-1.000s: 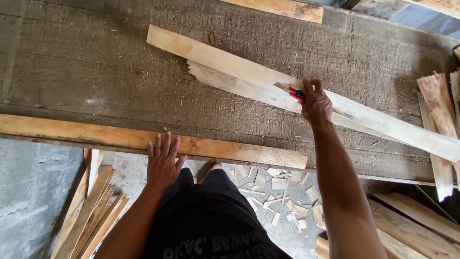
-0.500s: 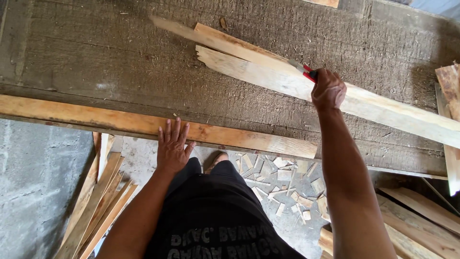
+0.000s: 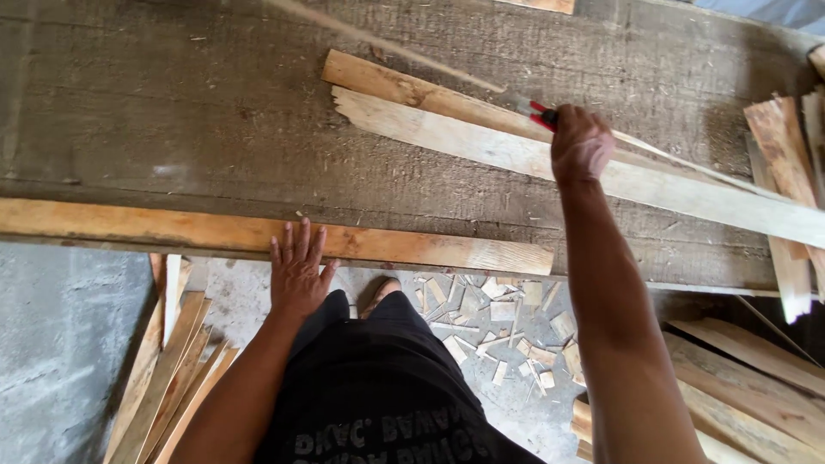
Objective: Use a utility knife to shave and fit wood pieces for a structure.
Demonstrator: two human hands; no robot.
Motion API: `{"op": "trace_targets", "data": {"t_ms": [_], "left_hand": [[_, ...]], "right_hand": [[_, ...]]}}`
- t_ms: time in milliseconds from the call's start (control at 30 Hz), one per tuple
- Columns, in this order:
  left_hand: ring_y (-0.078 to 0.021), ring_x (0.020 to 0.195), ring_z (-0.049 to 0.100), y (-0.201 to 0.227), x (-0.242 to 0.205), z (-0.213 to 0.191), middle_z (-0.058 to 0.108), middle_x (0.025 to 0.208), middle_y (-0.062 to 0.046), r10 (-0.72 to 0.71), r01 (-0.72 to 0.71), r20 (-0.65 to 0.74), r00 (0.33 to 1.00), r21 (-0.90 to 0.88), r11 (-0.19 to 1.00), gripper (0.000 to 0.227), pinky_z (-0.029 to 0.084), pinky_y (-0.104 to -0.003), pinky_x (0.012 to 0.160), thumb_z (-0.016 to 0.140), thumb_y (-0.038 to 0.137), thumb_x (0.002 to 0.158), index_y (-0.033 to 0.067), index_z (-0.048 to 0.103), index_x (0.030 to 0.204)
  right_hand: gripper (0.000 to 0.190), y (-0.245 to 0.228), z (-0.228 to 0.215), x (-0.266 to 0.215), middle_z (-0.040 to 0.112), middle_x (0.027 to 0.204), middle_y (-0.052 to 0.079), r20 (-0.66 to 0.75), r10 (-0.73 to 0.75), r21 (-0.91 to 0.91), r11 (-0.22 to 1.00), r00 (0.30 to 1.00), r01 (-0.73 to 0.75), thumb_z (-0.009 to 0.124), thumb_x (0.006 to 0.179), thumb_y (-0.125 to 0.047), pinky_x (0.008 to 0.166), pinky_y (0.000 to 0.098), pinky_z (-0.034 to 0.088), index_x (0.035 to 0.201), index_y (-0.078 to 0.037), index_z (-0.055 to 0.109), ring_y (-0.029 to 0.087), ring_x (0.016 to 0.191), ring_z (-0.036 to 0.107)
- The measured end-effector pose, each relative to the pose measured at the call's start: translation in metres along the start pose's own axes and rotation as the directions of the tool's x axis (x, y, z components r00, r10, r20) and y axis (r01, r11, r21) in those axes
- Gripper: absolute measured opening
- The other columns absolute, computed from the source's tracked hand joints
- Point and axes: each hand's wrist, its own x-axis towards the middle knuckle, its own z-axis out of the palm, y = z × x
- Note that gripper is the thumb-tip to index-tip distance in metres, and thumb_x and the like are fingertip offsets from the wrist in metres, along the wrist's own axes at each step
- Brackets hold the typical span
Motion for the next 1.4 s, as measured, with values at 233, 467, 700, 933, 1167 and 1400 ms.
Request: {"op": "trace_targets", "data": {"t_ms": [233,467,700,933,1167,1400], "left_hand": [[-0.0419,0.160,0.010,0.000,0.001,0.000,0.019,0.172,-0.016,0.019,-0.019,0.001,1.000,0.021,1.000,0.075,0.007,-0.063,0.126,0.043,0.057,0.101,0.0132,0.034,0.162],[-0.0395,0.159,0.002,-0.007,0.002,0.010,0.010,0.173,-0.014,-0.001,-0.001,0.063,0.998,0.038,0.999,0.077,0.001,-0.060,0.125,0.032,0.061,0.102,0.0150,0.025,0.164],[-0.0370,0.159,-0.001,-0.008,0.000,0.011,0.006,0.173,-0.012,-0.015,0.011,0.084,0.996,0.050,0.999,0.077,-0.002,-0.058,0.125,0.027,0.064,0.102,0.0176,0.021,0.164],[-0.0395,0.160,0.003,-0.002,0.001,0.008,0.011,0.173,-0.014,0.006,-0.007,0.019,1.000,0.060,0.998,0.076,0.002,-0.064,0.125,0.037,0.059,0.102,0.0156,0.025,0.164],[-0.0440,0.158,0.010,0.025,0.025,-0.046,0.014,0.171,-0.020,0.097,-0.104,-0.138,0.986,-0.039,0.994,0.073,0.007,-0.065,0.124,0.046,0.050,0.103,0.0113,0.027,0.163],[-0.0356,0.156,0.042,0.041,0.100,-0.170,0.038,0.168,-0.013,0.150,-0.223,-0.432,0.889,-0.125,0.967,0.044,0.030,-0.052,0.135,0.045,0.028,0.117,0.0114,0.043,0.157]], "right_hand": [[0.024,0.000,0.030,-0.013,0.069,0.072,0.000,0.109,0.059,-0.047,0.997,0.992,-0.054,0.070,0.103,-0.034,0.043,0.0338,0.042,0.086,-0.018,0.072,0.011,0.051,0.052],[0.035,-0.005,0.052,-0.018,0.065,0.064,0.001,0.194,0.103,-0.060,0.994,0.976,-0.093,0.062,0.110,-0.036,0.034,0.0299,0.033,0.088,-0.013,0.074,0.008,0.042,0.040],[0.032,-0.008,0.062,-0.017,0.066,0.067,0.000,0.203,0.091,-0.038,0.996,0.975,-0.085,0.063,0.110,-0.035,0.034,0.0294,0.033,0.091,-0.014,0.076,0.007,0.042,0.040],[0.029,-0.029,0.022,-0.008,0.069,0.075,0.001,0.220,0.078,0.011,0.997,0.972,-0.083,0.064,0.108,-0.035,0.042,0.0292,0.038,0.090,-0.014,0.073,0.008,0.050,0.045],[0.030,-0.084,-0.031,-0.018,0.068,0.073,0.000,0.215,0.059,0.121,0.989,0.975,-0.086,0.060,0.113,-0.034,0.034,0.0290,0.036,0.089,-0.017,0.068,0.009,0.045,0.045],[0.019,-0.162,-0.095,-0.069,0.080,0.103,0.010,-0.030,0.092,0.506,0.860,0.995,-0.065,0.064,0.108,-0.019,0.029,0.0237,0.041,0.094,-0.014,0.075,0.008,0.051,0.063]]}}
